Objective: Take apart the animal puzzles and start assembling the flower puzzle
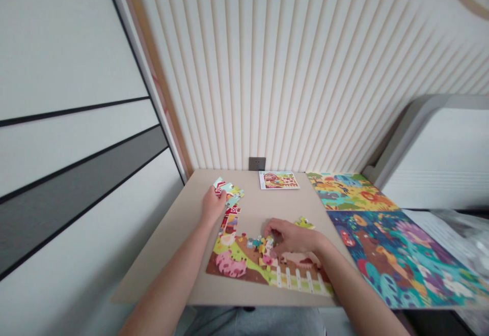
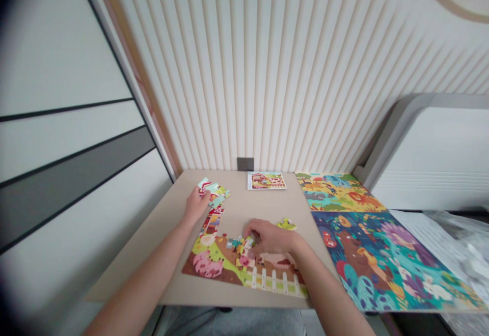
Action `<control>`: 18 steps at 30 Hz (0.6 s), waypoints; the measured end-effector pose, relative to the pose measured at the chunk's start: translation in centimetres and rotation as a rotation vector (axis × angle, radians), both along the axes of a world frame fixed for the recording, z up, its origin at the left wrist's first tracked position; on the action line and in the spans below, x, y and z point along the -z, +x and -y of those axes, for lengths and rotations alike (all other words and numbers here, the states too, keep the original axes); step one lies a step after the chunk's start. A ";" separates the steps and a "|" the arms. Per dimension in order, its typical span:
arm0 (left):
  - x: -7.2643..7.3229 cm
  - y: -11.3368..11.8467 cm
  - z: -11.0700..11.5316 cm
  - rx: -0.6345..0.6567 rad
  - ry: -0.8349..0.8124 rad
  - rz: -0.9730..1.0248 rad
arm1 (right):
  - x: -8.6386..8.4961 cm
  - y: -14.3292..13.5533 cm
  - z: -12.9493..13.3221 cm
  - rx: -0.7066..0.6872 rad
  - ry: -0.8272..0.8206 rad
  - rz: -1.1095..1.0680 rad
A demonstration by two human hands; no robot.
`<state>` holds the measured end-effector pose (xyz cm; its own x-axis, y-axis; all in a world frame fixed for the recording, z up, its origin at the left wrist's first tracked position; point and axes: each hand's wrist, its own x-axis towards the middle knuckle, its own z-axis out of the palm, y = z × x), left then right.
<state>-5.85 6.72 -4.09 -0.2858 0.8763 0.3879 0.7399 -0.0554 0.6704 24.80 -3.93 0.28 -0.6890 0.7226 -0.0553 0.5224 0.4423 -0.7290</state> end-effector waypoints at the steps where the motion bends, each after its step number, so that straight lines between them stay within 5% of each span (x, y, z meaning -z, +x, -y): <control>1: 0.2 0.0 -0.2 0.005 0.002 -0.030 | 0.0 0.1 0.1 0.019 -0.044 -0.017; 6: 0.9 -0.3 -0.5 -0.004 0.012 -0.125 | -0.1 -0.1 0.4 0.100 -0.237 -0.180; 12: 1.2 -0.5 -0.5 -0.039 0.042 -0.137 | 0.1 -3.2 -2.3 0.321 -0.103 -0.441; 15: 0.8 -0.3 0.2 0.001 0.102 -0.161 | -1.2 -4.3 -3.3 0.384 0.077 -0.276; 18: -0.2 0.4 1.5 0.222 0.176 -0.198 | -2.9 -4.4 -1.1 0.291 0.259 0.013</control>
